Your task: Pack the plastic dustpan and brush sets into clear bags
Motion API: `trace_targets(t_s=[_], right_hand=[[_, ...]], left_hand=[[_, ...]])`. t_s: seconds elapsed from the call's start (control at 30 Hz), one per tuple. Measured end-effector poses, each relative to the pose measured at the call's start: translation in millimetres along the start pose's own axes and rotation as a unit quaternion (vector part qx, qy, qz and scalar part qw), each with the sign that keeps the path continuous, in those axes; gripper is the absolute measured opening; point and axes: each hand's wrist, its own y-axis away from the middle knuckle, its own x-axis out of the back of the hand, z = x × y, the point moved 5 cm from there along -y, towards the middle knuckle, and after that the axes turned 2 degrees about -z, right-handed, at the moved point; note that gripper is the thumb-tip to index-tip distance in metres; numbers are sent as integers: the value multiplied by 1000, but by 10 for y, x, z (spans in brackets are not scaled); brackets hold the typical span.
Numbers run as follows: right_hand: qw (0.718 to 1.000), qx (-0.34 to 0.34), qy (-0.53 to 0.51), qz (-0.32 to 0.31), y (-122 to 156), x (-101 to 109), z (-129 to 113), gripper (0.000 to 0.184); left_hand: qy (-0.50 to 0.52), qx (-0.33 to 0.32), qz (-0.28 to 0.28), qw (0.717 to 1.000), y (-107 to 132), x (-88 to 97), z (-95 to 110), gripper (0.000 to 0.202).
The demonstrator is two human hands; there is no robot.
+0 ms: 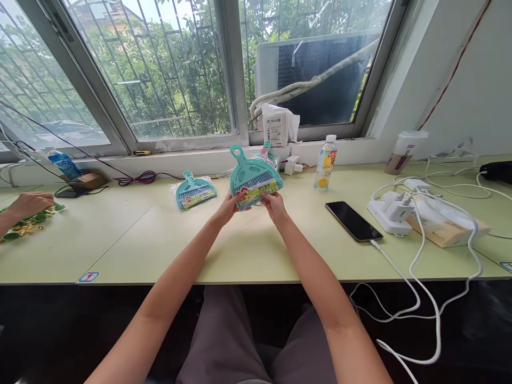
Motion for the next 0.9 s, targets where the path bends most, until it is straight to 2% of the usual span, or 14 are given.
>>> trace_targets(t_s=[0.17, 0.23, 0.3, 0.37, 0.4, 0.43, 0.5, 0.53, 0.57, 0.63, 0.7, 0.8, 0.9], right_hand=[[997, -59, 43, -16, -19, -21, -1, 22], [988, -86, 116, -46, -27, -2, -37, 16], [969, -73, 229, -50, -35, 78, -118, 16], [941, -8, 339, -14, -40, 191, -246, 13], [920, 46, 390, 1, -35, 228, -318, 16], [894, 105, 436, 3, -22, 238, -377, 27], [829, 213, 515, -39, 13, 180, -422, 52], [800, 251, 542, -63, 29, 140, -412, 57], [784, 273, 552, -80, 35, 111, -390, 54], [782, 295, 544, -75, 23, 87, -358, 32], [799, 302, 519, -47, 0, 98, -347, 11], [825, 298, 480, -16, -32, 146, -336, 13], [843, 288, 454, 15, -57, 226, -311, 14]], left_hand=[[-1, 20, 23, 1000, -62, 146, -34, 69], [8, 23, 51, 998, -99, 263, -51, 67], [21, 26, 75, 997, -131, 388, -62, 63], [38, 36, 89, 995, -154, 500, -73, 55], [49, 46, 95, 993, -162, 548, -85, 49], [62, 59, 102, 991, -168, 590, -100, 43], [92, 82, 111, 986, -177, 649, -140, 32], [104, 90, 111, 984, -181, 668, -159, 29], [112, 94, 108, 983, -186, 679, -177, 28], [113, 102, 87, 985, -191, 679, -211, 30], [96, 124, 49, 986, -184, 649, -252, 34], [52, 156, -19, 986, -149, 561, -304, 40], [4, 154, -65, 986, -115, 458, -318, 47]])
